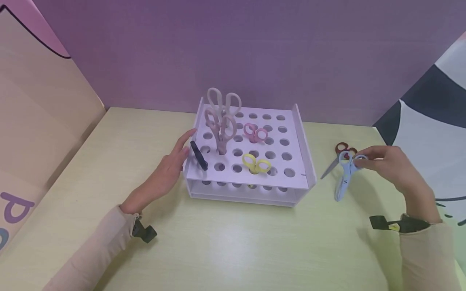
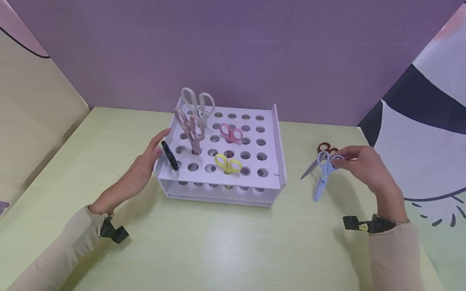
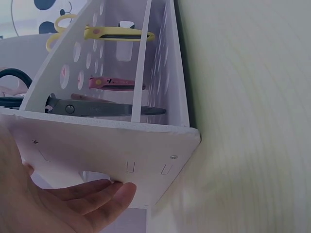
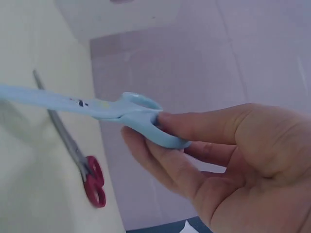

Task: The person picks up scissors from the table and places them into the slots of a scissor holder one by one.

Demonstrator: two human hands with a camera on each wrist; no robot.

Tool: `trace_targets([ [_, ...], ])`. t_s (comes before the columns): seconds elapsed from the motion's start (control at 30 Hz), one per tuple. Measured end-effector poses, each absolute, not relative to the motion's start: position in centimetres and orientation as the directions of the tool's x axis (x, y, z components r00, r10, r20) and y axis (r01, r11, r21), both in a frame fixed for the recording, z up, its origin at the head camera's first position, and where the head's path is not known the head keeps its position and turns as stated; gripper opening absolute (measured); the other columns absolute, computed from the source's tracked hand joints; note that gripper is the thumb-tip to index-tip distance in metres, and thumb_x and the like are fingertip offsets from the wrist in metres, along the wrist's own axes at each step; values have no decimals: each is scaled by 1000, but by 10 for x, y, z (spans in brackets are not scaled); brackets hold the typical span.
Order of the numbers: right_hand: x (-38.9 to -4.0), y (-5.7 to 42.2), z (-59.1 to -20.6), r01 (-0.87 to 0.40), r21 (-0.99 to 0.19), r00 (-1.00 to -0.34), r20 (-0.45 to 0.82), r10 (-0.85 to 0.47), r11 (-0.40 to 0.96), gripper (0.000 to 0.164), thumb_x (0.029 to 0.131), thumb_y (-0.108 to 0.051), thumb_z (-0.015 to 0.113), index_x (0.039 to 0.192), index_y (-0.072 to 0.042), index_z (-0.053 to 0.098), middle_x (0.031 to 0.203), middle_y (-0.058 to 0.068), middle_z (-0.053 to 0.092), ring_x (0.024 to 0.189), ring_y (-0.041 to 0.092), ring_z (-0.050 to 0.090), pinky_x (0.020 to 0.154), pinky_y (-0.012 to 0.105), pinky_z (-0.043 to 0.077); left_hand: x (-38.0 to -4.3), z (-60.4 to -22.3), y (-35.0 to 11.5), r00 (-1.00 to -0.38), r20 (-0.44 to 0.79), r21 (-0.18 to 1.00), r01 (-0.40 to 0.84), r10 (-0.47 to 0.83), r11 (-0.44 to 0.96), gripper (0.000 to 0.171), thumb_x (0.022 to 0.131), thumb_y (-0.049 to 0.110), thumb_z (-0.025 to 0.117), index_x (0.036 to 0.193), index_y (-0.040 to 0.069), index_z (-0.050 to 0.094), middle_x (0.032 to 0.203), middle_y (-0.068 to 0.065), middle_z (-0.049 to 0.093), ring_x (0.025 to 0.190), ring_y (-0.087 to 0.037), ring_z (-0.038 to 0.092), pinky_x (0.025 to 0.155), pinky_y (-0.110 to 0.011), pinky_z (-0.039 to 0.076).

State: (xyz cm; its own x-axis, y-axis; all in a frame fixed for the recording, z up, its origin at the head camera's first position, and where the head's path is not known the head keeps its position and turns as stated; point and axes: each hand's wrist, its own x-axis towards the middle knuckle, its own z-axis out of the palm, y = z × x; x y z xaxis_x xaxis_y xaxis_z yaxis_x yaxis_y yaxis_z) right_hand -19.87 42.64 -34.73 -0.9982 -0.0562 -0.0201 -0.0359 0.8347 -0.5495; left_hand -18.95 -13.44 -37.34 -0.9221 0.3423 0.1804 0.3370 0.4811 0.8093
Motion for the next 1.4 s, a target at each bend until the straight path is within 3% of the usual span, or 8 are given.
trace_targets([
  [0.13,-196,422,-340,-29,-601,-999,-2,-37,799,43,95,-35,68,117,2,67,97,-4,69,90,-3,51,84,47,38,-190,-374,-134,-923,183,803,339,340,490,47,108,50,20,154,52,13,115,-13,70,91,-25,69,83,-47,51],
  [0.27,-193,418,-333,-19,-648,-999,-15,-38,761,44,97,-32,66,120,4,62,90,0,75,82,-3,63,88,53,40,-190,-375,-134,-925,180,800,336,336,497,47,108,50,20,155,51,14,120,-15,68,93,-27,70,84,-49,51],
  [0.4,-191,415,-330,-39,-712,-999,9,-46,701,39,99,-24,64,121,7,57,89,-2,76,75,9,73,90,26,48,-190,-375,-134,-925,180,795,338,336,504,47,108,50,20,155,51,13,119,-16,68,92,-28,69,83,-49,51],
  [0.5,-188,413,-326,-72,-745,-997,59,-43,663,34,98,-17,65,119,8,56,88,-9,75,72,11,74,76,4,43,-190,-375,-134,-925,179,794,338,336,506,47,108,51,19,155,51,13,118,-16,68,92,-28,69,83,-48,51],
  [1.07,-175,384,-305,-200,-725,-965,262,-5,660,22,94,-7,68,111,5,60,83,-26,70,66,2,71,73,5,47,-188,-374,-134,-922,175,806,335,345,488,46,108,49,20,154,53,12,125,-16,66,98,-28,70,87,-50,51],
  [1.4,-163,363,-293,-308,-692,-915,404,-4,653,16,91,-2,70,105,2,64,87,-25,71,69,-5,69,69,7,49,-191,-376,-134,-923,179,804,337,340,490,47,109,48,21,155,50,14,122,-15,67,94,-27,69,83,-47,50],
])
